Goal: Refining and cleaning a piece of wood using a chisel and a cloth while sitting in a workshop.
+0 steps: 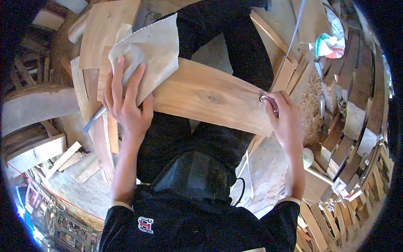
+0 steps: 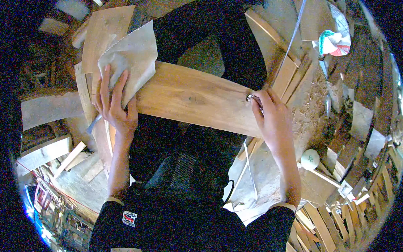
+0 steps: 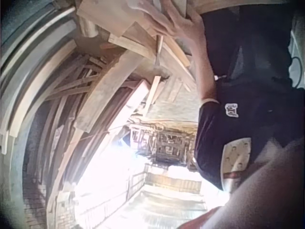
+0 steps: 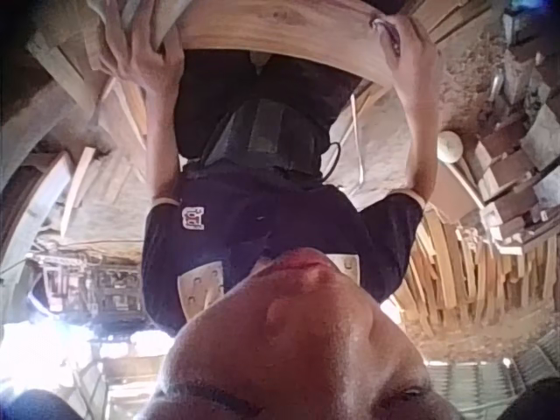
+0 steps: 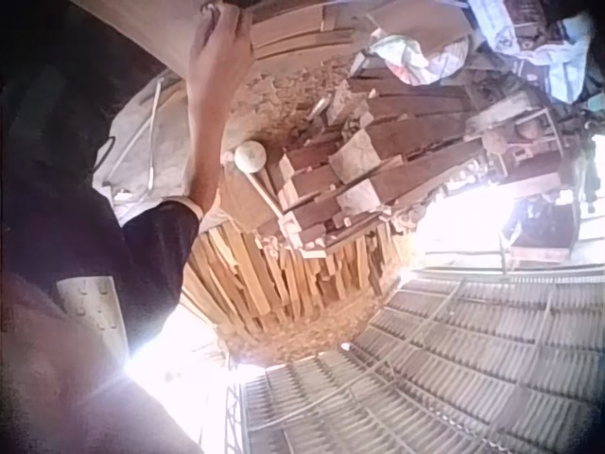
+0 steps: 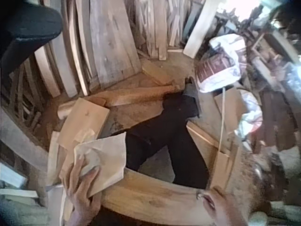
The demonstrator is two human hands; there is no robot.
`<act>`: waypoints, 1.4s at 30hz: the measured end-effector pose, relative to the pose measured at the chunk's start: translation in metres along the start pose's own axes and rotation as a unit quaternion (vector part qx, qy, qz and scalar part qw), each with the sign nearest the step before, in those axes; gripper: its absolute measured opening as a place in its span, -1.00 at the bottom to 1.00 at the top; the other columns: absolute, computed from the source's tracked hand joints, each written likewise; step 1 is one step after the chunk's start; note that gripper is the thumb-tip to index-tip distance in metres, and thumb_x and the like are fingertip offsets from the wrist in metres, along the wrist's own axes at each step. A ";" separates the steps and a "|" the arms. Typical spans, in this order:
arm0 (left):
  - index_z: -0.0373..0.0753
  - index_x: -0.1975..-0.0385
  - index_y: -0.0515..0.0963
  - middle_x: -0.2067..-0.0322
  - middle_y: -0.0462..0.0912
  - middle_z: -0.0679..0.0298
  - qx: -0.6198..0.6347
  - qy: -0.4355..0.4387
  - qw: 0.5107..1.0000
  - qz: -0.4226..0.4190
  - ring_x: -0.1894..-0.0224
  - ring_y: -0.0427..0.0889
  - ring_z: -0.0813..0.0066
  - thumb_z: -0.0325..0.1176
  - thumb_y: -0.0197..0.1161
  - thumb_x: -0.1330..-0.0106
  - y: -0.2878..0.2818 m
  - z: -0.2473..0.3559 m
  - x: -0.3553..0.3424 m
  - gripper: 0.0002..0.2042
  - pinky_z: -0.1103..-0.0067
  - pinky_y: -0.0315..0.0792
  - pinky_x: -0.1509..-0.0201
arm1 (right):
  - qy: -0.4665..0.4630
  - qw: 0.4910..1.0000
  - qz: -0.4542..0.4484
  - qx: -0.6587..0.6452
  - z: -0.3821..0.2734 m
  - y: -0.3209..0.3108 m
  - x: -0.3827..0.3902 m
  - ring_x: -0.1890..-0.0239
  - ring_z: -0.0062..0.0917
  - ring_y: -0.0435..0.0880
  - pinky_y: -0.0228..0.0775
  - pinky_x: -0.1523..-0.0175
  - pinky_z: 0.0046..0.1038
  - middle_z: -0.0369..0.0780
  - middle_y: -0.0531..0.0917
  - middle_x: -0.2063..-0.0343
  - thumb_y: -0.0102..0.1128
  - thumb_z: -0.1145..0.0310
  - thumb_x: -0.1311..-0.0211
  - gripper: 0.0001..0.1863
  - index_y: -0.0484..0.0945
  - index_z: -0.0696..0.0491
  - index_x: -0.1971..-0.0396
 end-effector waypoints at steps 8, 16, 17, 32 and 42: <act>0.08 -0.07 0.64 -0.33 0.39 0.28 0.004 -0.007 1.000 -0.007 -0.29 0.35 0.09 -0.31 0.23 0.00 0.002 0.002 0.002 -0.49 0.31 0.13 -0.37 | -0.027 0.998 -0.009 0.055 -0.012 0.002 -0.004 0.35 -0.17 0.68 0.49 0.26 -0.29 -0.09 0.60 0.40 0.22 0.47 -0.24 -0.88 0.53 0.15 0.27; 0.08 -0.08 0.63 -0.33 0.38 0.26 -0.004 -0.008 1.000 -0.012 -0.30 0.34 0.09 -0.31 0.22 -0.02 0.003 0.001 0.002 -0.49 0.29 0.14 -0.36 | 0.074 0.997 0.008 -0.014 -0.004 -0.019 0.000 0.34 -0.28 0.70 0.49 0.23 -0.37 -0.07 0.66 0.36 0.24 0.49 -0.23 -0.88 0.57 0.18 0.26; 0.08 -0.08 0.63 -0.33 0.38 0.26 -0.003 -0.007 1.000 -0.013 -0.29 0.35 0.09 -0.30 0.22 -0.03 0.001 0.001 0.001 -0.50 0.29 0.14 -0.36 | 0.072 0.997 0.010 -0.016 -0.003 -0.015 0.002 0.34 -0.28 0.70 0.49 0.23 -0.37 -0.07 0.66 0.36 0.24 0.49 -0.23 -0.88 0.57 0.18 0.26; 0.08 -0.07 0.64 -0.33 0.39 0.29 0.004 -0.001 1.000 -0.004 -0.28 0.35 0.10 -0.29 0.24 -0.04 0.002 0.003 0.001 -0.52 0.29 0.14 -0.35 | 0.019 1.000 -0.011 0.008 0.000 0.004 -0.003 0.32 -0.10 0.68 0.50 0.23 -0.21 -0.04 0.65 0.38 0.21 0.47 -0.24 -0.91 0.54 0.15 0.30; 0.08 -0.05 0.64 -0.33 0.39 0.28 0.006 -0.007 1.000 -0.001 -0.27 0.37 0.08 -0.33 0.23 -0.01 0.001 0.001 0.004 -0.51 0.29 0.14 -0.38 | 0.082 0.994 0.041 -0.060 0.010 -0.018 0.001 0.39 -0.32 0.71 0.51 0.27 -0.38 -0.11 0.67 0.42 0.26 0.41 -0.25 -0.86 0.59 0.13 0.25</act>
Point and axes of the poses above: each hand's wrist, its own x-axis away from the middle knuckle, its own y-axis out of the palm, z = x × y, the point moved 9 cm from there along -x, towards the middle knuckle
